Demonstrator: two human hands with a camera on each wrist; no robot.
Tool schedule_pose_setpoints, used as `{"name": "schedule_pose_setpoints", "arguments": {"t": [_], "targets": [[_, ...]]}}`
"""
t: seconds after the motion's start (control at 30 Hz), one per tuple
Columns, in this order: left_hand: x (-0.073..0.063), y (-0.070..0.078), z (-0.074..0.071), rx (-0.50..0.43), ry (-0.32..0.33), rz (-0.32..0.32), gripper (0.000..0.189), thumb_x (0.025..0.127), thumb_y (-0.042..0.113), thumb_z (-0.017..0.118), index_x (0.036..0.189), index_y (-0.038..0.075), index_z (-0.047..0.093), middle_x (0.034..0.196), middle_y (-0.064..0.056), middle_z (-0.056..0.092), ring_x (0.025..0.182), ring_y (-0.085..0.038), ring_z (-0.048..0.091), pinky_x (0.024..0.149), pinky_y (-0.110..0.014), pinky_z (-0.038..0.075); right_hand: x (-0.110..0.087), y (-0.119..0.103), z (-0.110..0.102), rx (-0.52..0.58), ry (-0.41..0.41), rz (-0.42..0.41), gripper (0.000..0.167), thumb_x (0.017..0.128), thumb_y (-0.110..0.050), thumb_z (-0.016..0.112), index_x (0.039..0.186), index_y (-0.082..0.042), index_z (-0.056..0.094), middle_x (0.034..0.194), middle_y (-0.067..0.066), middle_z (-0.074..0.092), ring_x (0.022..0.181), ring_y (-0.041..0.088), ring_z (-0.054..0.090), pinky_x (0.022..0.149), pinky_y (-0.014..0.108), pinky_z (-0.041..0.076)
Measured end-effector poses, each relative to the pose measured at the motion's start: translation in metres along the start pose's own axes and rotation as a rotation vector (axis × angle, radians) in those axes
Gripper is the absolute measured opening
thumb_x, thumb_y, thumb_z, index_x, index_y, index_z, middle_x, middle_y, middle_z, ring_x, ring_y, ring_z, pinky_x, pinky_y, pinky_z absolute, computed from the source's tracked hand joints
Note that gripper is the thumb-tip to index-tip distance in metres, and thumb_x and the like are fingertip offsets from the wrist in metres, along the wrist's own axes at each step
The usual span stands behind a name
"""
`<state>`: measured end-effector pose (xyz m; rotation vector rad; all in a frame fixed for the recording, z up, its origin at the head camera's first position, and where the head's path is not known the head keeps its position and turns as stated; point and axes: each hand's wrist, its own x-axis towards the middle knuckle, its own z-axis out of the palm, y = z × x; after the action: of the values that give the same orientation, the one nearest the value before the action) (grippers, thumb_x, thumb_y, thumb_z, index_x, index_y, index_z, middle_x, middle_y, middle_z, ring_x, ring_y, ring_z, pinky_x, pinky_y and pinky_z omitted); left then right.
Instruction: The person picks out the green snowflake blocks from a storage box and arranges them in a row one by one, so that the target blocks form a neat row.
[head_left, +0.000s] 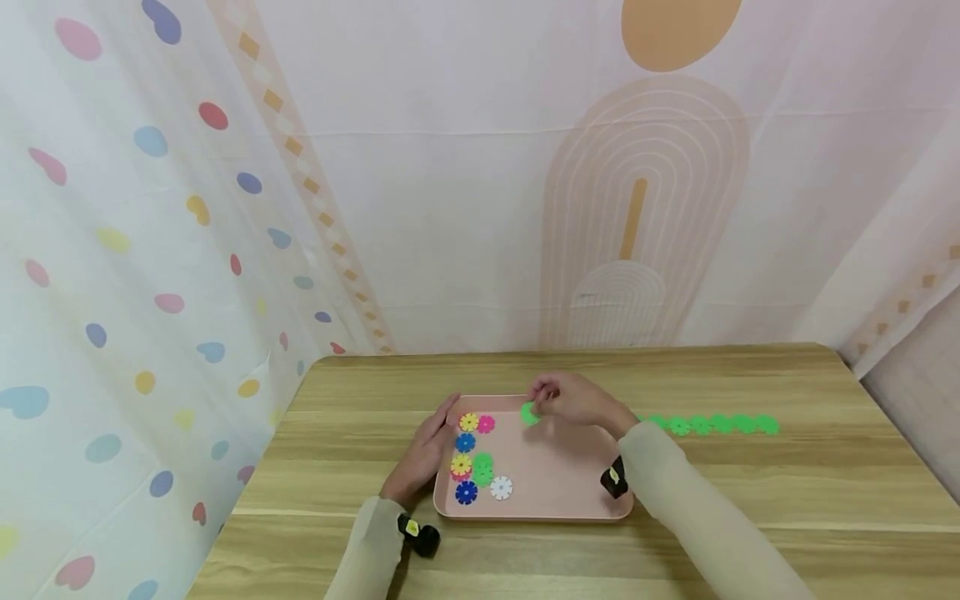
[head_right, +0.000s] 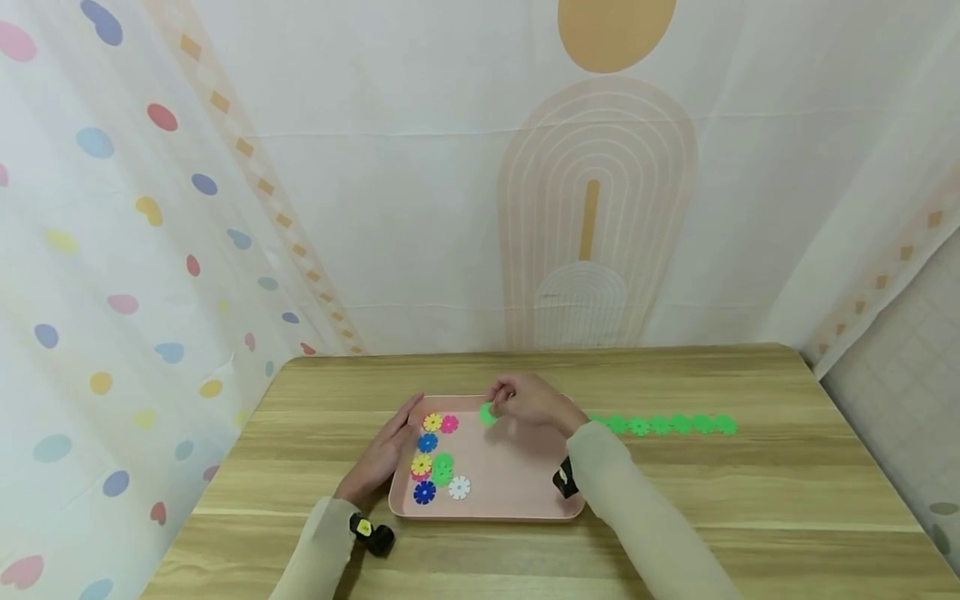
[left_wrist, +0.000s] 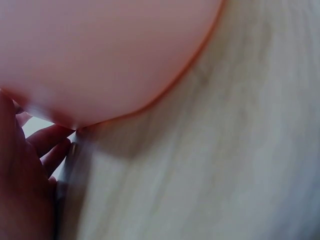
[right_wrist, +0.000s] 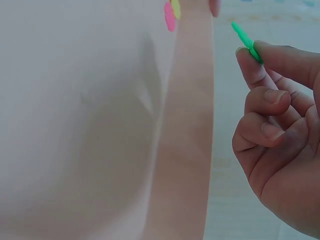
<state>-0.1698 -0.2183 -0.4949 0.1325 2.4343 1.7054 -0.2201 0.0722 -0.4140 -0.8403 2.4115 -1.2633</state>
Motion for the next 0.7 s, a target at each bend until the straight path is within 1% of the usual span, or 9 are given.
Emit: {"name": "schedule_pose_setpoints", "arguments": {"t": [0.17,0.3,0.37,0.43,0.57,0.63,0.7], "targets": [[0.0,-0.001,-0.001,-0.005,-0.006,0.009,0.052,0.108,0.032,0.035,0.159,0.03,0.022,0.164,-0.003,0.022,0.153,-0.03,0.012,0.12,-0.059,0.006,-0.012,0.006,-0.012,0.004,0.033,-0.018,0.012,0.092,-0.002,0.059,0.1,-0.006,0.067,0.089,0.0,0.068,0.084,0.013,0.061,0.08,0.033,0.051],[0.0,-0.001,-0.002,0.0,-0.005,0.005,0.053,0.108,0.029,0.034,0.16,0.026,0.02,0.164,-0.003,0.021,0.153,-0.029,0.011,0.121,-0.058,0.006,-0.023,0.013,-0.023,0.006,0.069,-0.014,0.011,0.093,-0.003,0.06,0.102,-0.005,0.066,0.092,0.002,0.069,0.088,0.014,0.062,0.083,0.034,0.051],[-0.001,-0.001,-0.002,0.006,0.002,-0.002,0.053,0.109,0.027,0.033,0.16,0.024,0.019,0.164,-0.004,0.021,0.152,-0.029,0.012,0.121,-0.058,0.006,-0.029,0.017,-0.028,0.013,0.085,0.003,0.012,0.094,-0.004,0.06,0.104,-0.004,0.066,0.093,0.003,0.069,0.089,0.016,0.063,0.084,0.034,0.051],[-0.003,0.004,-0.002,0.008,0.003,-0.011,0.053,0.109,0.024,0.033,0.16,0.021,0.019,0.164,-0.005,0.021,0.152,-0.03,0.012,0.121,-0.058,0.006,-0.035,0.02,-0.034,0.035,0.095,0.01,0.013,0.095,-0.004,0.059,0.106,-0.002,0.065,0.094,0.006,0.069,0.091,0.019,0.065,0.084,0.035,0.052],[-0.011,0.023,-0.001,0.004,-0.001,-0.014,0.053,0.109,0.019,0.032,0.16,0.016,0.019,0.164,-0.009,0.021,0.152,-0.034,0.011,0.12,-0.059,0.006,-0.053,0.024,-0.047,0.079,0.11,0.039,0.015,0.096,-0.006,0.058,0.109,-0.001,0.063,0.096,0.008,0.068,0.096,0.029,0.066,0.083,0.034,0.053],[-0.01,0.021,-0.001,0.005,-0.002,-0.011,0.053,0.109,0.021,0.032,0.16,0.017,0.019,0.164,-0.009,0.02,0.152,-0.033,0.011,0.12,-0.059,0.006,-0.062,0.026,-0.054,0.077,0.125,0.04,0.015,0.097,-0.007,0.059,0.109,-0.001,0.063,0.096,0.007,0.068,0.096,0.03,0.066,0.081,0.033,0.053],[-0.007,0.014,-0.001,0.007,0.0,-0.004,0.053,0.109,0.024,0.031,0.16,0.02,0.018,0.165,-0.008,0.02,0.152,-0.033,0.011,0.12,-0.06,0.006,-0.072,0.029,-0.06,0.063,0.151,0.038,0.014,0.097,-0.008,0.059,0.108,-0.001,0.064,0.095,0.007,0.069,0.094,0.029,0.066,0.079,0.031,0.053]]}}
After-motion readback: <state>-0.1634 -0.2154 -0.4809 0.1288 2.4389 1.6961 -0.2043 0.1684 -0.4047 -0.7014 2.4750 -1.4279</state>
